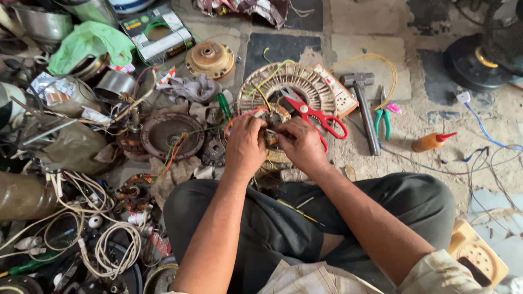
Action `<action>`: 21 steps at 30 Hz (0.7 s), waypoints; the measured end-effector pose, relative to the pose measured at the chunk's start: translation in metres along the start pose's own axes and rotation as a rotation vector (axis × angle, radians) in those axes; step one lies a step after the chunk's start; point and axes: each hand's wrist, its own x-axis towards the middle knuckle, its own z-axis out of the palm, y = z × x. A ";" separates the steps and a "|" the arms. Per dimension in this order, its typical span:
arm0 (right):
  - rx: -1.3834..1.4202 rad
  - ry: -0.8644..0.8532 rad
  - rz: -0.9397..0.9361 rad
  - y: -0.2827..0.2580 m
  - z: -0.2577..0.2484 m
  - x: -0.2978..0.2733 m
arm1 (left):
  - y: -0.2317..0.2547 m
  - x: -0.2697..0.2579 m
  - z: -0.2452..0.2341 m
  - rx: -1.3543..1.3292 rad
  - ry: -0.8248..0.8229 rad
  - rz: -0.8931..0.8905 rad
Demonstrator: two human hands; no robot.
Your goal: The person sits on the floor and works on an electric motor stator, using a screwdriver to adjust the internal windings and a pair of scissors to cut wires. The workspace is cluttered with various tools and motor parts.
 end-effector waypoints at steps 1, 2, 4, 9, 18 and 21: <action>-0.008 0.003 -0.005 0.001 0.000 0.000 | 0.002 -0.001 -0.002 0.004 -0.011 0.011; -0.010 -0.003 -0.002 0.002 0.000 0.000 | 0.004 -0.001 -0.004 0.010 -0.019 0.024; -0.015 -0.015 0.004 0.001 -0.001 0.000 | 0.006 0.001 -0.006 0.008 -0.024 0.017; 0.054 -0.036 0.201 -0.005 -0.003 0.000 | 0.006 0.002 -0.005 0.024 -0.059 -0.026; -0.095 -0.184 0.246 -0.003 -0.018 0.009 | 0.001 0.002 -0.004 -0.002 -0.061 -0.013; -0.099 -0.188 0.153 0.001 -0.020 0.012 | 0.000 0.002 -0.003 0.005 -0.051 0.000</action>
